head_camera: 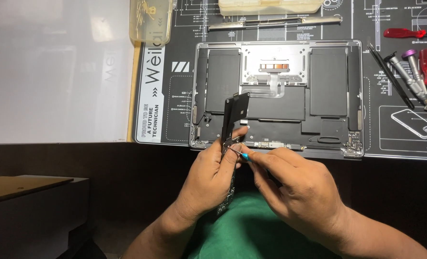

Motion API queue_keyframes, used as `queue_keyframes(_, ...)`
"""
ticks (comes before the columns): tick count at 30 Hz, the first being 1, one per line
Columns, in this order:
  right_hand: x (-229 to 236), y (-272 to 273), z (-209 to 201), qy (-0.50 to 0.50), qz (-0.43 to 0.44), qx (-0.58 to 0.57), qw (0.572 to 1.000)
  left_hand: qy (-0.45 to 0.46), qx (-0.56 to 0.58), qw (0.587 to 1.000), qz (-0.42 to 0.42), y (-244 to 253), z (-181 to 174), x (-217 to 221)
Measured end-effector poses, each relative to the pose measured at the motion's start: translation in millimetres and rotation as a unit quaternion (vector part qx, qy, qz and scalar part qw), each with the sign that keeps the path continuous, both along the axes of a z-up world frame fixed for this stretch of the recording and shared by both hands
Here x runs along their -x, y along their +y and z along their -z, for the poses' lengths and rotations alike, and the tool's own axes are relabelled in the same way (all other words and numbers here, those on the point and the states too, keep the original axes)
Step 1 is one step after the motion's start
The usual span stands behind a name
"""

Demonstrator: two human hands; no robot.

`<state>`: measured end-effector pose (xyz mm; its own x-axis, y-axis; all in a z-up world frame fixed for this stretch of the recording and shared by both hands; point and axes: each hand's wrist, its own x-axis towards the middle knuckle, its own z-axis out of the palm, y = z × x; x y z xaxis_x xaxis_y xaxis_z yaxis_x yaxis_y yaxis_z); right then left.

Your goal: The person removes a motherboard from a disassembled tablet chassis using a prying tool. They then use a bulb air blower to clean dust from the board and subsequently use a screwdriver to remove screws from the component.

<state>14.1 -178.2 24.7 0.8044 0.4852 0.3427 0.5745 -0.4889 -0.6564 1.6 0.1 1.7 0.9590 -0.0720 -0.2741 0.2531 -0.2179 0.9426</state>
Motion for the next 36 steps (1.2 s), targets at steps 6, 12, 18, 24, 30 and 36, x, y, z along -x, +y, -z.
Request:
queue_keyframes(6, -1.2, -4.4, -1.6, -0.018, -0.009, 0.021, 1.0, -0.046, -0.056, 0.997, 0.015, -2.0, -1.1, 0.8)
queue_keyframes(12, -3.3, -9.3, -4.8, 0.015, -0.009, 0.051, 0.999, -0.055, -0.144, 0.988, 0.022, -9.3, -3.8, 3.0)
queue_keyframes(18, -5.8, -8.9, -4.5, 0.063, -0.001, 0.032, 0.998, -0.045, -0.158, 0.986, 0.01, -13.1, -5.1, 3.3)
queue_keyframes(24, -7.5, -9.5, 1.0, 0.015, -0.027, 0.073, 0.997, -0.037, -0.162, 0.986, 0.015, -12.1, -5.2, 1.2)
queue_keyframes(30, -16.0, -13.3, 4.9, -0.101, -0.081, 0.121, 0.984, -0.051, -0.14, 0.989, 0.018, -8.4, 3.0, -0.6)
queue_keyframes(36, -18.0, -14.4, 6.0, -0.011, -0.032, 0.151, 0.988, -0.043, -0.151, 0.987, 0.023, -8.2, 0.6, -0.3)
